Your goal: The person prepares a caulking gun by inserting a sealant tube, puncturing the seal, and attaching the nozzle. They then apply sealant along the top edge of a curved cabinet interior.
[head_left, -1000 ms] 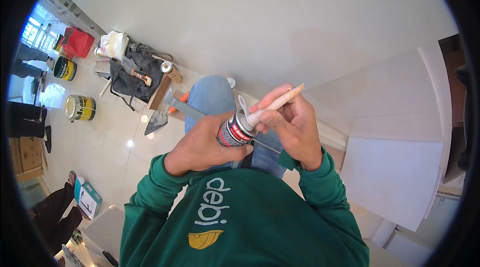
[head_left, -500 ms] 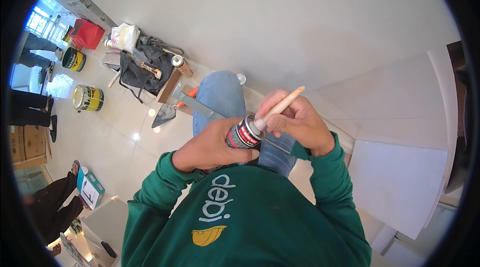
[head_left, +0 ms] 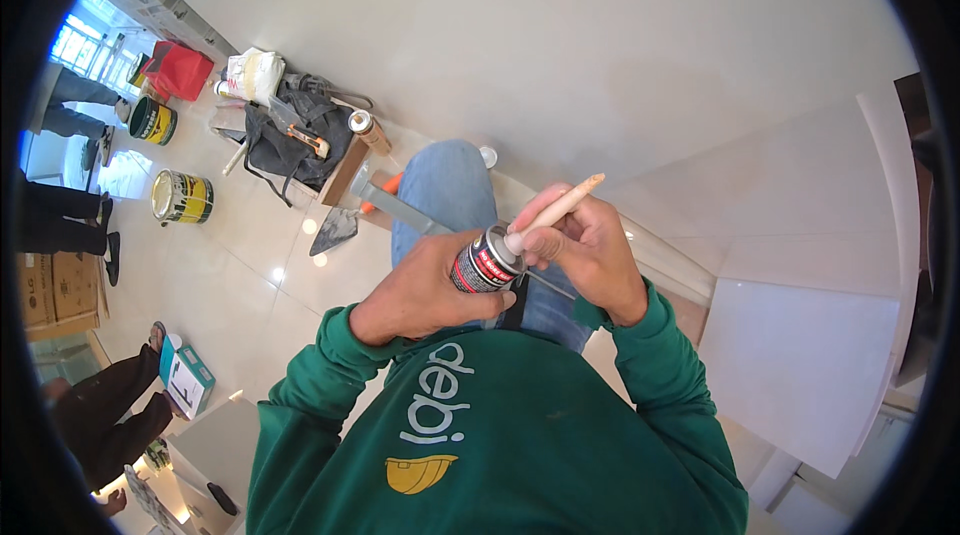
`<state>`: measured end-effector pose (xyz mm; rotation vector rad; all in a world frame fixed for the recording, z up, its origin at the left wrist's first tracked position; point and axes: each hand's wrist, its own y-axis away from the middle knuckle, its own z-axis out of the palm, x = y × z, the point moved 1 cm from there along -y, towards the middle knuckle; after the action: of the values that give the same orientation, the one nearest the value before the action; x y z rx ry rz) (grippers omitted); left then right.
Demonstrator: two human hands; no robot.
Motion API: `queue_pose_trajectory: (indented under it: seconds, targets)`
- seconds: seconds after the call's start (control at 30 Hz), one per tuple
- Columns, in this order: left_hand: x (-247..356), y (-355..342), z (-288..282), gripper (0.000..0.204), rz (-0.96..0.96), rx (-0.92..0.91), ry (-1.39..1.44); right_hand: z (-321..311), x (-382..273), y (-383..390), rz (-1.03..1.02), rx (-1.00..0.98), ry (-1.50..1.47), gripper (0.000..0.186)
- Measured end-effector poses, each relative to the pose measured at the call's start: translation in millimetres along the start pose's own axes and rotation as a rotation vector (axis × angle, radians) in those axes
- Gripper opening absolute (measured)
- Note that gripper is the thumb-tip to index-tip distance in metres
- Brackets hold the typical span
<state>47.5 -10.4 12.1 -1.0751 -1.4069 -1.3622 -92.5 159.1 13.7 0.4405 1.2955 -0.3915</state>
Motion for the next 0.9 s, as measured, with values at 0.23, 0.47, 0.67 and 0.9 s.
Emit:
queue_pose_trajectory:
  seconds: [0.23, 0.47, 0.67, 0.9]
  targets:
    - [4, 4, 0, 0.039, -0.045, 0.134, -0.232, 9, 4, 0, 0.012, 0.088, 0.032, 0.021]
    - [11, 3, 2, 0.042, 0.050, 0.399, -0.801, 24, 11, 2, 0.087, 0.221, -0.124, 0.023]
    - [18, 7, -19, 0.035, -0.046, 0.005, -0.177, 26, 2, 3, 0.010, 0.149, -0.025, 0.018]
    - [29, 10, -23, 0.031, -0.187, -0.168, -0.001, 28, -11, 4, -0.055, 0.070, 0.008, 0.016]
